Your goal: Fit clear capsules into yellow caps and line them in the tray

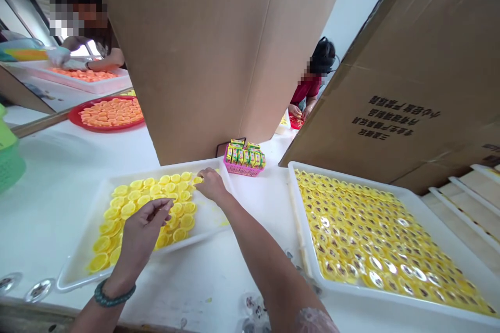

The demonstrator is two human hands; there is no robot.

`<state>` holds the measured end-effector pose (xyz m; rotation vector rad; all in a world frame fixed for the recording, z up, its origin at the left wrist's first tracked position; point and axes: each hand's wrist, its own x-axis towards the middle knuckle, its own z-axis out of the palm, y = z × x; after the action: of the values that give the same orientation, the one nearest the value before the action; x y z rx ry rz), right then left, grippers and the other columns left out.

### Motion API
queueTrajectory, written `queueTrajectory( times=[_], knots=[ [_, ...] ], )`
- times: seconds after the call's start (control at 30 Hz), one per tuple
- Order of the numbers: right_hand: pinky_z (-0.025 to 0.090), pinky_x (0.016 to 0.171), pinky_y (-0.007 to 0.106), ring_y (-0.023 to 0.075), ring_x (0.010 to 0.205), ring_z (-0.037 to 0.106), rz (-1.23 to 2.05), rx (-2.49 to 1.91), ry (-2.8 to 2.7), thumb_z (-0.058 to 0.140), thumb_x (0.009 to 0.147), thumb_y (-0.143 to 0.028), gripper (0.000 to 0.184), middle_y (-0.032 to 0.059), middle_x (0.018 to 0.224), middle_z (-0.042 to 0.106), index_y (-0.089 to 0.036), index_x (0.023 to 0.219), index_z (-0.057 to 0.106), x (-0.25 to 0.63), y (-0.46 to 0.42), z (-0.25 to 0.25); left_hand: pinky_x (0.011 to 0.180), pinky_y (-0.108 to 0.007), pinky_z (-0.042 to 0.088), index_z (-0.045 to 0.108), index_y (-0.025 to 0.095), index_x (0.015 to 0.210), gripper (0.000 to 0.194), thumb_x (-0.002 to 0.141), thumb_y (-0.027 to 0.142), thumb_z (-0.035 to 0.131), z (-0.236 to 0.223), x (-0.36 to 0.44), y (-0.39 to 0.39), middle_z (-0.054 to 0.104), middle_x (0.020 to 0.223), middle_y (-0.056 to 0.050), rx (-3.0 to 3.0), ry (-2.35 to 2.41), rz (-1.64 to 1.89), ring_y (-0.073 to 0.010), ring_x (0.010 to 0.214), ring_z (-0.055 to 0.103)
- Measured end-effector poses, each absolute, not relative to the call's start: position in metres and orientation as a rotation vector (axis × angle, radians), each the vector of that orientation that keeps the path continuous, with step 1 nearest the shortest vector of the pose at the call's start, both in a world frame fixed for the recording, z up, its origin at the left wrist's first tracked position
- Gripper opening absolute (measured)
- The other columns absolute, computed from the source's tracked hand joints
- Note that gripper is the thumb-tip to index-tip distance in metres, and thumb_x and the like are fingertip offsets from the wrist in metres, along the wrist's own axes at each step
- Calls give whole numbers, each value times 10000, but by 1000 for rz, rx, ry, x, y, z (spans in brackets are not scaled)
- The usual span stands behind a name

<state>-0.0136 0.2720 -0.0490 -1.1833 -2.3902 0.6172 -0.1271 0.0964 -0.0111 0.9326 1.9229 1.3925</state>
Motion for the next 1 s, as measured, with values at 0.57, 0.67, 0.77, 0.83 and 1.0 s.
queueTrajectory(
  times=[0.57,0.67,0.77,0.83,1.0],
  knots=[
    [496,752,271,141,826,607,869,-870,-2105,642,750,-169,435,74,981,649,-141,1175,556,43,211,13,733,-248,551,658,138,966,212,759,184,649,-1,-120,147,705,854,-75,478,935,1296,-168,776,677],
    [484,757,286,152,796,621,723,-1035,-2121,526,841,-178,225,66,907,669,-157,1041,629,65,191,9,720,-241,559,665,150,902,156,748,178,661,0,-120,140,700,856,-60,407,935,1338,-169,789,677],
    [469,751,274,159,814,619,586,-1083,-2206,457,888,-187,210,61,904,667,-184,995,638,95,159,9,791,-278,556,668,161,941,197,744,153,661,6,-116,129,685,832,-34,429,967,1364,-143,770,667],
    [464,736,270,161,811,616,503,-1156,-2246,424,906,-190,223,61,899,661,-191,993,629,117,136,6,830,-314,551,672,154,971,224,748,154,656,11,-111,119,671,826,-27,467,1010,1356,-131,747,655],
    [467,760,336,224,884,591,278,-1452,-2468,467,867,-139,199,102,993,652,-184,985,621,154,95,-21,815,-359,561,686,134,953,220,743,197,664,13,-84,94,654,944,-53,527,1045,1278,-143,780,622]
  ],
)
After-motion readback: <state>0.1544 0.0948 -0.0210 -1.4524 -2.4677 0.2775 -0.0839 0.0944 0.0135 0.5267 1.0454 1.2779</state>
